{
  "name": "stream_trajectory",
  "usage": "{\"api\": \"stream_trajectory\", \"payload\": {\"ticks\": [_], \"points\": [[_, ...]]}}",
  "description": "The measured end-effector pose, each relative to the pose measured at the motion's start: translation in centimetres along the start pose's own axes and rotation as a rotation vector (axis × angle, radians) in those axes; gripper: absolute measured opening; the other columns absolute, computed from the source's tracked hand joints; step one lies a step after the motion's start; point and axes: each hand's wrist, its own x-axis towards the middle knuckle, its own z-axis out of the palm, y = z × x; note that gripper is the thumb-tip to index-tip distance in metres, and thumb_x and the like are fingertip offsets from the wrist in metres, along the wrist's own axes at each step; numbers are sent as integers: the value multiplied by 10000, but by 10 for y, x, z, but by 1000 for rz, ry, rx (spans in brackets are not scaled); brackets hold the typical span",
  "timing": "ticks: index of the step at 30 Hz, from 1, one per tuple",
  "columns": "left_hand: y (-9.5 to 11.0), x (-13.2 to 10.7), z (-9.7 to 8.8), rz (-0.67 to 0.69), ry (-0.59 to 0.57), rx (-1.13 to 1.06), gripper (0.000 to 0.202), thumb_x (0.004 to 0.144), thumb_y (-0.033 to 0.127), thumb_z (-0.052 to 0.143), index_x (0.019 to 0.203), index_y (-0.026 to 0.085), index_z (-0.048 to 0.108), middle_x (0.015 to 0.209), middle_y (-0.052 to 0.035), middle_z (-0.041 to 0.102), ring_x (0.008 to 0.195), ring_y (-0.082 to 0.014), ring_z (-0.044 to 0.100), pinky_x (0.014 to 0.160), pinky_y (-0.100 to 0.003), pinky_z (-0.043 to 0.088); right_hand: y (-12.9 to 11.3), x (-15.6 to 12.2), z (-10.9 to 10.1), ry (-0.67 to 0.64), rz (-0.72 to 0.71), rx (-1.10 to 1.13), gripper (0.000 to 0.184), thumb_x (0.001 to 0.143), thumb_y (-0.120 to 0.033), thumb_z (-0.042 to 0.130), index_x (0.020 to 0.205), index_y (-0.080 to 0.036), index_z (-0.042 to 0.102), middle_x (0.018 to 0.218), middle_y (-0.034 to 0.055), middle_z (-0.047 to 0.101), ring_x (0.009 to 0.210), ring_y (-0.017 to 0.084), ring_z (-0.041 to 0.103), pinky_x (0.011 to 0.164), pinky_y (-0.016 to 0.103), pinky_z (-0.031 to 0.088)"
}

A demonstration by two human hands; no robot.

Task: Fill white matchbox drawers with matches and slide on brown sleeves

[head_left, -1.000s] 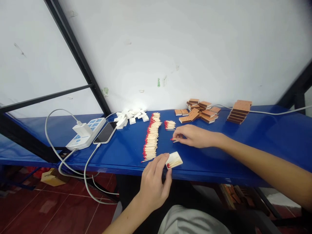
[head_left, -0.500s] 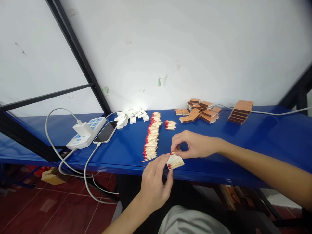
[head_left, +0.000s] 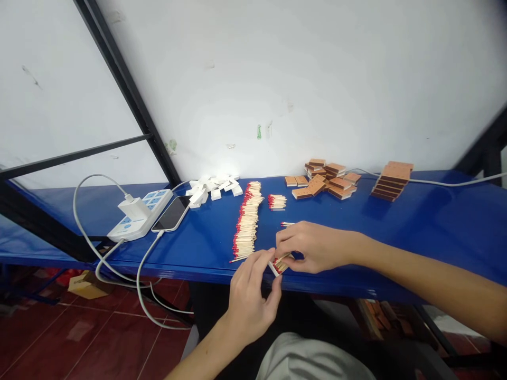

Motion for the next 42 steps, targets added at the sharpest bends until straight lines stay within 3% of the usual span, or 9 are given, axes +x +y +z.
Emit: {"api": "stream_trajectory", "payload": {"ticks": [8,13,19,25,32,37,42], "points": [[0,0,-1,-2,-5,18,505,910,146,585,1388,215,439,1222,-100,634,1132,-212,623,971,-352,526,-6,1,-3,-3,-12,134,145,893,-126,574,885,-173,711,812,24,695,715,123,614,710,252,440],[-1,-1,-1,-1,1,38,480,920,165,577,1381,207,451,1222,-106,656,1130,-224,638,964,-367,539,-2,1,-1,1,-29,95,155,906,-162,588,917,-206,737,856,22,724,772,142,642,769,282,441],[1,1,-2,1,-29,57,459,925,162,566,1374,194,477,1245,-111,648,1158,-226,625,980,-361,533,0,-1,4,99,-71,-23,166,911,-270,606,849,-210,748,867,40,667,676,122,568,654,273,397],[2,1,-3,30,-54,76,380,925,132,544,1301,193,546,1240,-117,623,1143,-220,615,962,-355,526,10,-4,-3,154,8,14,135,870,-231,589,801,-177,691,759,24,610,661,120,533,623,245,381],[2,1,-3,73,-82,153,351,917,140,507,1261,180,567,1186,-135,589,1037,-227,609,872,-374,535,37,-7,-6,129,188,-129,162,841,-226,571,685,-180,574,671,6,592,607,122,465,616,262,313],[3,1,-4,80,-102,172,342,907,150,493,1237,180,577,1156,-137,589,1006,-236,601,837,-380,531,39,-5,-3,48,230,-88,234,868,-387,613,761,-179,619,666,-4,597,581,116,467,592,254,298],[3,2,-3,96,-84,191,345,902,167,498,1240,170,567,1132,-138,606,986,-240,610,827,-376,531,40,-3,-3,0,279,-41,114,834,-277,616,827,-179,674,631,-13,604,539,109,483,569,240,310]]}}
